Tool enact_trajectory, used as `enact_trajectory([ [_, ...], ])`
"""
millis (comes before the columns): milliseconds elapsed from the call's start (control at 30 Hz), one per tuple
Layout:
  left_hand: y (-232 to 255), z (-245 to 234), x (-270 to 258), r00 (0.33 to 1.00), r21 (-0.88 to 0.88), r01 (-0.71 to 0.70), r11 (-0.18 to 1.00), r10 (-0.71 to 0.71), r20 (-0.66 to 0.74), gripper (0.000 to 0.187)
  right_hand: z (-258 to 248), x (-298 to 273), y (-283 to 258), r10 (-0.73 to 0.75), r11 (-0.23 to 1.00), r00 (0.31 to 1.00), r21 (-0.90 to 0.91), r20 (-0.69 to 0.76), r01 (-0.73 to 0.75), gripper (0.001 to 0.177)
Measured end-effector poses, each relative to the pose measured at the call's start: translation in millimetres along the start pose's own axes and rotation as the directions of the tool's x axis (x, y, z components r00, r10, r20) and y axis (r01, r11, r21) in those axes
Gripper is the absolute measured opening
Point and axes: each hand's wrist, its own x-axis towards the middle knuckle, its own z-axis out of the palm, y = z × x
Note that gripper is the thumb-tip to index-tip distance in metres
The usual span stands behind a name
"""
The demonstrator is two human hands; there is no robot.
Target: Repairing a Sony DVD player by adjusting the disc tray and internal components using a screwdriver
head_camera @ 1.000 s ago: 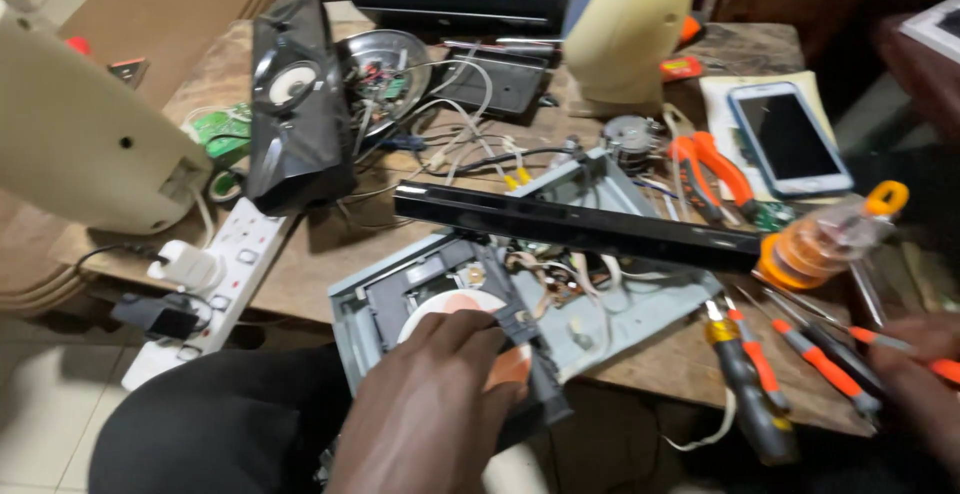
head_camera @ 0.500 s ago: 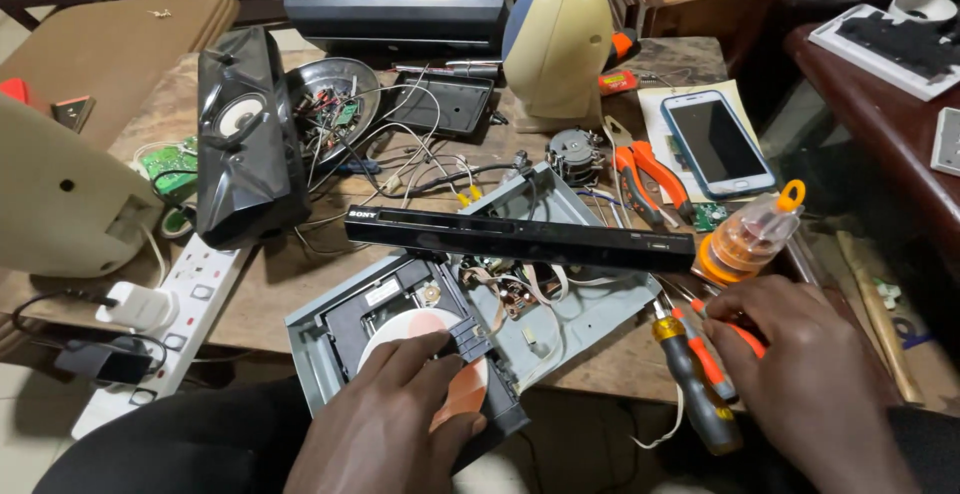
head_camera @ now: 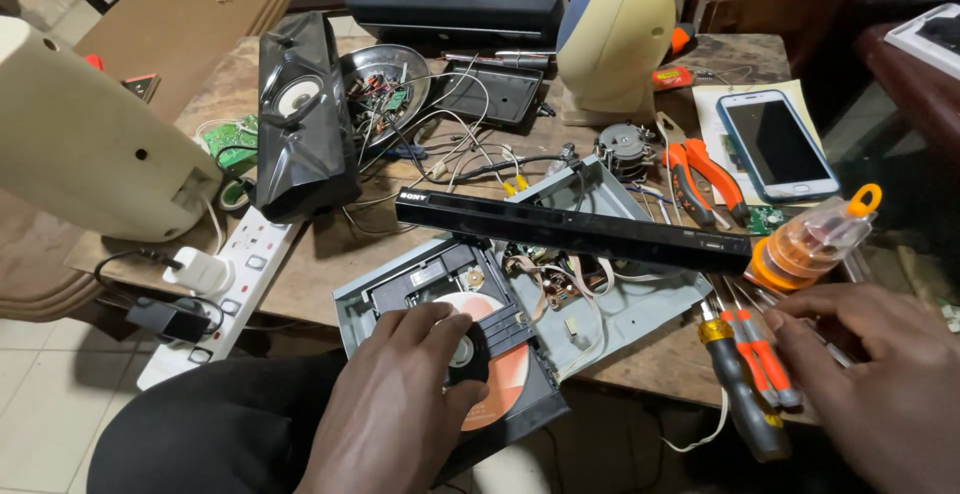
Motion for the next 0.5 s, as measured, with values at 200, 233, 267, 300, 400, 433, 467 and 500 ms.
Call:
enact_trajectory([
  [200, 0.3, 2.9, -1.1, 0.996, -0.008, -0.023, 1.000, 0.022, -0.083, 0.073, -1.8, 3.3, -26.2, 0.001, 1.000, 1.000, 0.021, 0.005, -0.001, 0.007],
  [233, -0.6, 4.1, -0.9, 0.996, -0.009, -0.022, 1.000, 0.021, -0.083, 0.073, -1.3, 3.2, -26.6, 0.000, 1.000, 1.000, 0.021, 0.006, 0.000, 0.007],
  [267, -1.6, 5.3, -0.8, 0.997, 0.003, -0.024, 1.000, 0.025, -0.080, 0.075, -0.7, 3.2, -27.1, -0.007, 0.999, 1.000, 0.034, 0.000, 0.007, 0.006],
  [300, -2.7, 6.5, -0.8, 0.997, 0.014, -0.027, 1.000, 0.028, -0.076, 0.078, -0.1, 3.2, -27.6, -0.015, 0.999, 1.000, 0.048, -0.006, 0.015, 0.005],
  [400, -2.0, 8.9, -0.7, 0.999, 0.023, 0.000, 1.000, 0.001, -0.048, 0.081, -0.8, 4.5, -30.1, 0.028, 0.997, 0.999, 0.077, 0.028, -0.030, 0.006],
  [433, -2.4, 10.5, -0.7, 0.999, 0.023, 0.001, 1.000, 0.000, -0.047, 0.081, 0.0, 4.5, -30.0, 0.027, 0.997, 0.999, 0.077, 0.029, -0.029, 0.006],
  [467, -2.6, 12.0, -0.4, 0.997, 0.031, -0.006, 0.999, 0.008, -0.073, 0.082, 0.7, 4.5, -29.8, 0.023, 0.996, 0.999, 0.080, 0.023, -0.025, 0.005],
  [500, -2.9, 13.5, -0.2, 0.995, 0.040, -0.013, 0.999, 0.017, -0.098, 0.083, 1.5, 4.5, -29.6, 0.019, 0.996, 1.000, 0.083, 0.017, -0.020, 0.005],
])
